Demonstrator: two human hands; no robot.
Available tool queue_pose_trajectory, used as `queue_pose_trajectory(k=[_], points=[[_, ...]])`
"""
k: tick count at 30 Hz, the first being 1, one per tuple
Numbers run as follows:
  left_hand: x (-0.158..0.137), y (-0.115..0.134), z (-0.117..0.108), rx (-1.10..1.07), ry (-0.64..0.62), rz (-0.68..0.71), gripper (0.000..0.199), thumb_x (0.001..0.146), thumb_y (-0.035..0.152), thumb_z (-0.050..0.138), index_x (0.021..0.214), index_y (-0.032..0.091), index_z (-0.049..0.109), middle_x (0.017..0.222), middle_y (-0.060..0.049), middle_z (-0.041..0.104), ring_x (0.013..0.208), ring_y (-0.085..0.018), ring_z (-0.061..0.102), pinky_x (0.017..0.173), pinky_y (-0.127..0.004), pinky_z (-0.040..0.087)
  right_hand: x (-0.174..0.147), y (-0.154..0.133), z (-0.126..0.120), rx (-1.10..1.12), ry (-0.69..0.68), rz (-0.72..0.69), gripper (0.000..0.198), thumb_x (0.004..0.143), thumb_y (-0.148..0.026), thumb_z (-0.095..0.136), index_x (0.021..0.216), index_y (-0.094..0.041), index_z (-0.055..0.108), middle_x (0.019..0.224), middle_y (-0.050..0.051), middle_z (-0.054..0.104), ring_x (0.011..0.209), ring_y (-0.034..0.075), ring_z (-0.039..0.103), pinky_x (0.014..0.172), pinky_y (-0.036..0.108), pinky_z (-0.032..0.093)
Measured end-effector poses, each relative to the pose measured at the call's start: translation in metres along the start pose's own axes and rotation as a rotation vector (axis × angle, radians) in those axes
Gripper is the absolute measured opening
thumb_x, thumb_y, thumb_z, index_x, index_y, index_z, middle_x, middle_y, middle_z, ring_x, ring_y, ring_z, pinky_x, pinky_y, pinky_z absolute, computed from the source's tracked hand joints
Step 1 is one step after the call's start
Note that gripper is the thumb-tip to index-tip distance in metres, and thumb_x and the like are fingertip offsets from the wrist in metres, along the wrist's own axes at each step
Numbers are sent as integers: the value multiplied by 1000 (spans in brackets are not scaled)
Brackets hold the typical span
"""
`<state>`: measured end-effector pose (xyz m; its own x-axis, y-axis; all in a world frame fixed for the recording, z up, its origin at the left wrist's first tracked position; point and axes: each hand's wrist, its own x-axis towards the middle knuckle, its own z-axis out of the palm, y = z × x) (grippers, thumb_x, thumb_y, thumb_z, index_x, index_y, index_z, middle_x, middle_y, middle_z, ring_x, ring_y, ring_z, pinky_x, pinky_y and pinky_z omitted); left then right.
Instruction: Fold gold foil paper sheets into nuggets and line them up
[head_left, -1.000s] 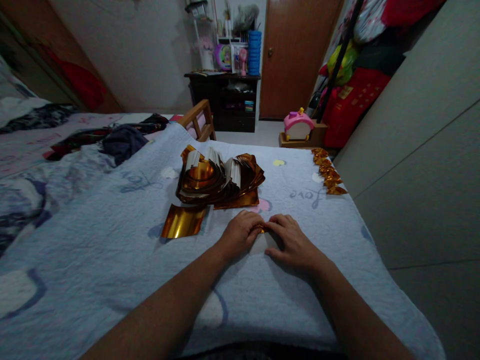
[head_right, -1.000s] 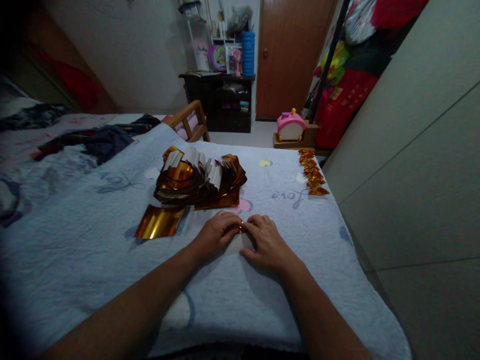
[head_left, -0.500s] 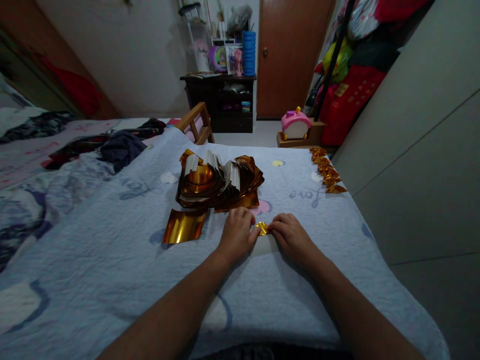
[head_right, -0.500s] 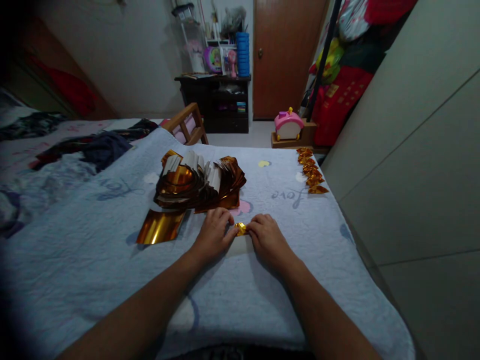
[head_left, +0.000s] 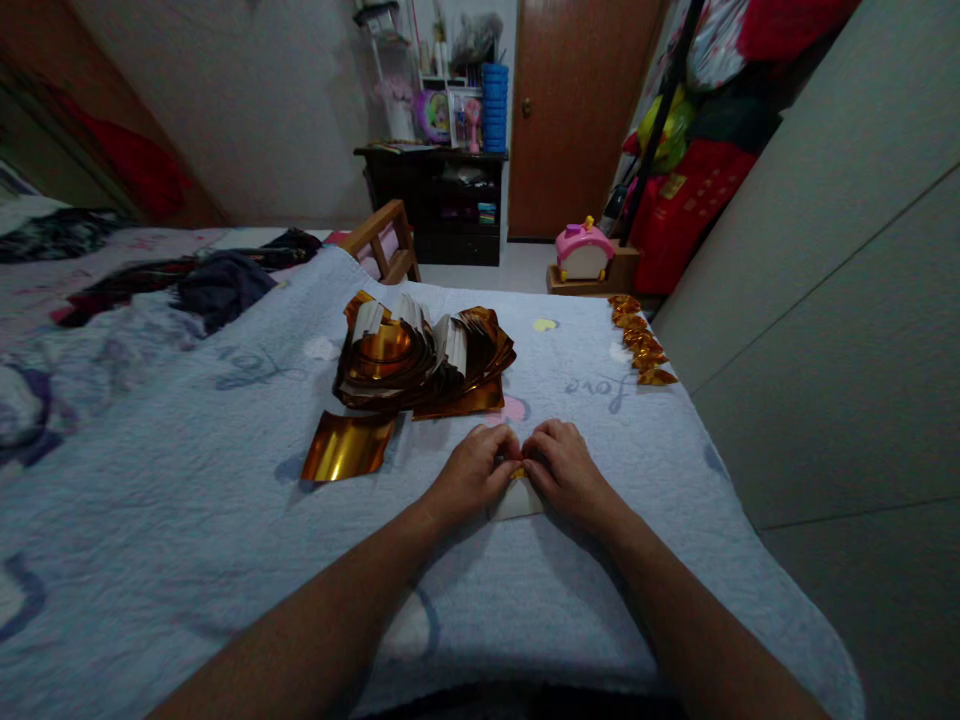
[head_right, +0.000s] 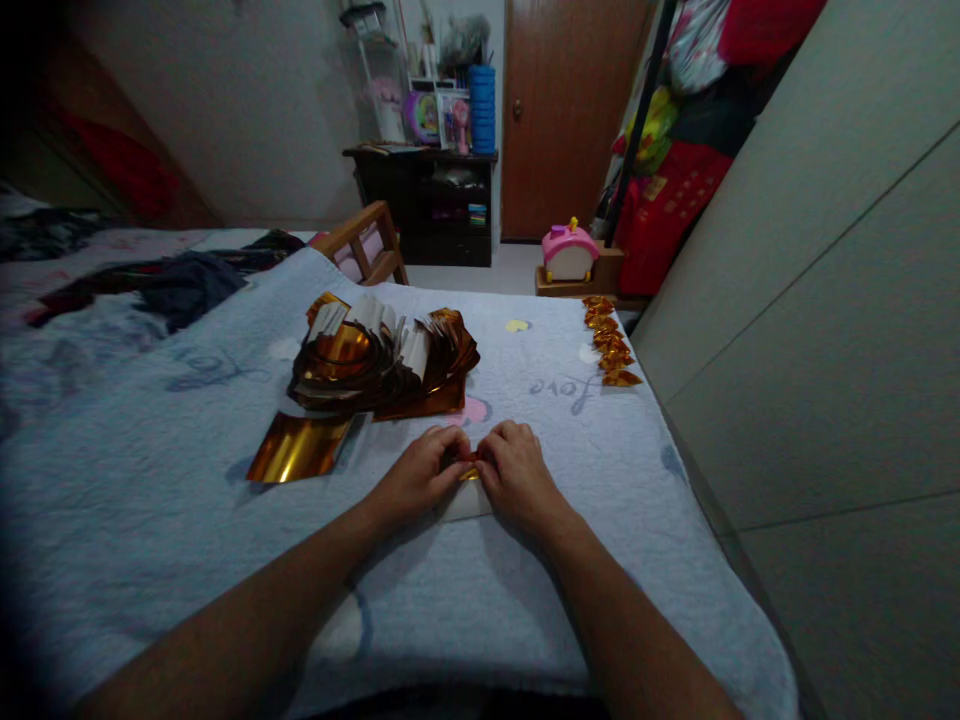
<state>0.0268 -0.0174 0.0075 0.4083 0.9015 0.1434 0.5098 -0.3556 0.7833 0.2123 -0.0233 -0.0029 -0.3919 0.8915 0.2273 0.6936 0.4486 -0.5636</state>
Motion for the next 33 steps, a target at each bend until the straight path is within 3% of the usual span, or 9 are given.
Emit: queue_pose_trajectory(k=[4,7,9,13,18,33], points=[[-1,1,-2,-279,76,-37,18,87,22,61,105,19,61,83,0,60,78,-16,57,74,-28,44,0,-2,-7,153,4,35,12,94,-20,58,83,-19,62,88,5,62,87,20,53,80,34,41],[-1,1,-5,-392,53,-70,16,88,30,62,95,17,64,82,-1,62,76,-15,57,71,-27,44,0,-3,-9,261,-23,81,15,95,-22,56,81,-20,62,80,2,62,79,18,55,72,31,40],[0,3,-6,-401,3,-96,21,89,35,62,81,15,64,79,-2,62,73,-15,55,68,-26,42,0,-4,-9,292,-49,80,15,94,-22,56,80,-20,63,78,1,62,76,17,55,71,30,40],[2,5,-8,-354,-63,-106,29,89,40,59,75,14,64,69,1,57,65,-13,49,61,-24,37,0,-6,-9,314,-70,80,15,90,-22,58,76,-20,63,75,1,62,74,17,55,70,29,39],[1,7,-9,-324,18,-76,29,89,36,59,69,15,62,65,1,55,64,-12,48,62,-24,37,0,-9,-11,422,-83,111,23,92,-29,52,73,-20,61,70,0,58,68,16,52,66,28,37],[1,-9,-14,-457,121,-260,29,87,41,64,73,15,65,67,0,59,62,-12,51,57,-22,39,3,-10,-9,462,-77,194,23,92,-30,45,73,-21,54,71,1,56,71,18,53,66,30,39]])
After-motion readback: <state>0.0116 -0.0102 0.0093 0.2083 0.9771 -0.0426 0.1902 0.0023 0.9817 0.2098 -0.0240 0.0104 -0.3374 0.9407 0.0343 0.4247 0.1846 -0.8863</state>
